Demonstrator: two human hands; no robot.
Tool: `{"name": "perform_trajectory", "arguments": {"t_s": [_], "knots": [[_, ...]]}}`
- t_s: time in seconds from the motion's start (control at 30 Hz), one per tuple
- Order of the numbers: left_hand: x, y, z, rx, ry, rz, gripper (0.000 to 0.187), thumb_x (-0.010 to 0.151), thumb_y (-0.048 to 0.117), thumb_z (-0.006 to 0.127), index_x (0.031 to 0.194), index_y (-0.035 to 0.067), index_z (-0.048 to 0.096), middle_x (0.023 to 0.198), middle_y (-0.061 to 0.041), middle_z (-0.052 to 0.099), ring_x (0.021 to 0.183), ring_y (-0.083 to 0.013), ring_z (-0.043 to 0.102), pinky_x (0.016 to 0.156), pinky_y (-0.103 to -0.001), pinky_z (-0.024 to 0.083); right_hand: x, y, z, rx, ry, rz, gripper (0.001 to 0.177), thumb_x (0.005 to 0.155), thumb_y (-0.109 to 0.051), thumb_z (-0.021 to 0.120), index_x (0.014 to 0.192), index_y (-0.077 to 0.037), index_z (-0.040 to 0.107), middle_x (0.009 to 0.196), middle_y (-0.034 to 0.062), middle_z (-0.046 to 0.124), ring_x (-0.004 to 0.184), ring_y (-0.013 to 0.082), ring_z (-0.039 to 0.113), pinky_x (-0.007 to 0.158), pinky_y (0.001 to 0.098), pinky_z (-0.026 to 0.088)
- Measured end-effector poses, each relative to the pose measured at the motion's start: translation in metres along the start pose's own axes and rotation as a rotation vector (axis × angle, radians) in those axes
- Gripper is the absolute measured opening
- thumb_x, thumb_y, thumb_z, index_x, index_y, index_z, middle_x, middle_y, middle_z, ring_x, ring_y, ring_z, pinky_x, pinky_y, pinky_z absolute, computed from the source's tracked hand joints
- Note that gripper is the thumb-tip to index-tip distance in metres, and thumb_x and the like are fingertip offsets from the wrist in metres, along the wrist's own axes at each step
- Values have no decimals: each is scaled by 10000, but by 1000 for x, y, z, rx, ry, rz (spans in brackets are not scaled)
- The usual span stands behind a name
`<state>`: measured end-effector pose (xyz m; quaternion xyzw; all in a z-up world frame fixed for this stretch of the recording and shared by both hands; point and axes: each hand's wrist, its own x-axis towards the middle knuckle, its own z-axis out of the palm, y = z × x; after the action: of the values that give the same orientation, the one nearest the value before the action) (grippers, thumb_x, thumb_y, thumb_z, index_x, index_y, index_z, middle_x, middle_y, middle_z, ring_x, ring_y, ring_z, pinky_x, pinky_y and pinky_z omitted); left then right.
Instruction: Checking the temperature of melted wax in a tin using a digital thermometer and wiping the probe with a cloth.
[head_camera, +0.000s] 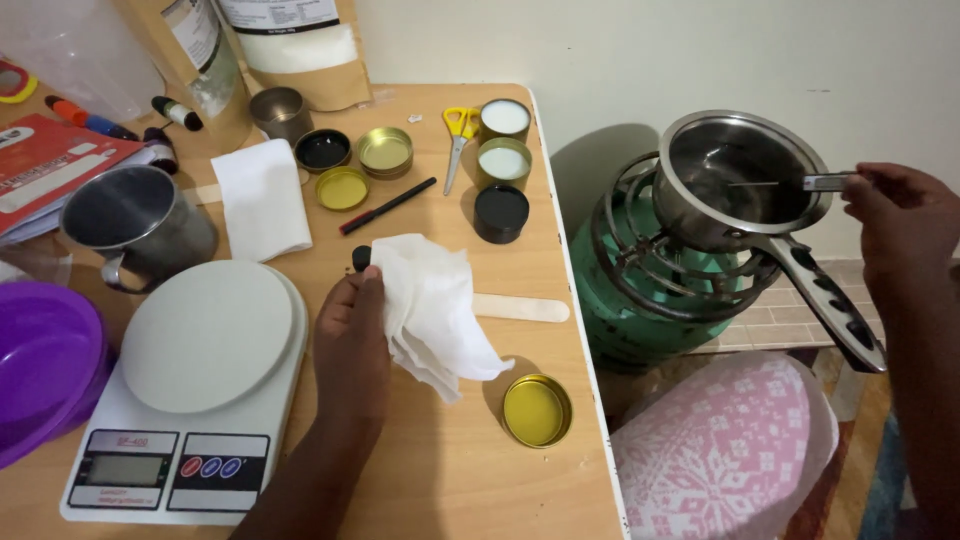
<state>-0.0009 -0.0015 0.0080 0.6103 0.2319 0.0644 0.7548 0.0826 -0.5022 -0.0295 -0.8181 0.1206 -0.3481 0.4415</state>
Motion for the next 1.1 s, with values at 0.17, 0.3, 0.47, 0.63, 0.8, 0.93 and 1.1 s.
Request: {"name": "perform_trajectory", "arguments": {"t_s": [0.17,0.3,0.47,0.63,0.8,0.93,1.1], "knots": [[0,4,1,109,61,-30,241,937,314,490,888,111,609,790,26,582,738,-88,504,681,-253,409,-15,-26,-18,23,-34,-120,113,1112,-128,488,1224,-123,480,1172,23,478,1039,141,476,922,286,416],[6,2,2,-112,40,-111,231,936,291,473,988,102,595,908,-29,628,824,-127,585,681,-294,499,-12,-16,-27,65,72,-202,139,1111,-213,517,1230,-144,531,1191,-13,518,1136,91,494,1019,279,374],[30,-22,-2,-435,-84,-156,160,978,214,462,981,71,533,853,-80,587,714,-159,526,607,-331,472,-61,-91,-31,-86,96,-222,180,1126,-127,478,1288,-71,534,1235,46,537,1184,146,497,1072,325,331],[33,-28,-1,-701,-129,-323,161,948,100,489,1071,25,562,1051,-145,661,944,-219,633,879,-448,530,-115,-121,-7,496,322,16,175,984,-49,678,1088,-169,602,1026,-26,606,858,48,595,791,172,514],[29,-28,1,-778,-332,-367,74,924,134,552,901,67,576,747,-58,548,756,-190,593,925,-447,524,-204,-211,59,853,16,365,140,846,-74,667,966,-99,598,901,60,642,815,174,669,740,243,565],[37,-44,-4,-918,-530,-576,264,813,118,657,1077,113,647,1110,-73,684,943,-169,669,420,-77,499,-242,-226,91,894,-126,502,180,808,35,640,979,-17,620,957,181,691,758,218,655,760,297,556],[3,-16,0,-771,-722,-182,360,838,134,614,1174,18,557,1168,-185,617,1073,-263,598,970,-378,468,-259,-237,92,786,-161,499,206,805,21,640,1010,24,633,930,186,689,805,224,663,775,306,558]]}}
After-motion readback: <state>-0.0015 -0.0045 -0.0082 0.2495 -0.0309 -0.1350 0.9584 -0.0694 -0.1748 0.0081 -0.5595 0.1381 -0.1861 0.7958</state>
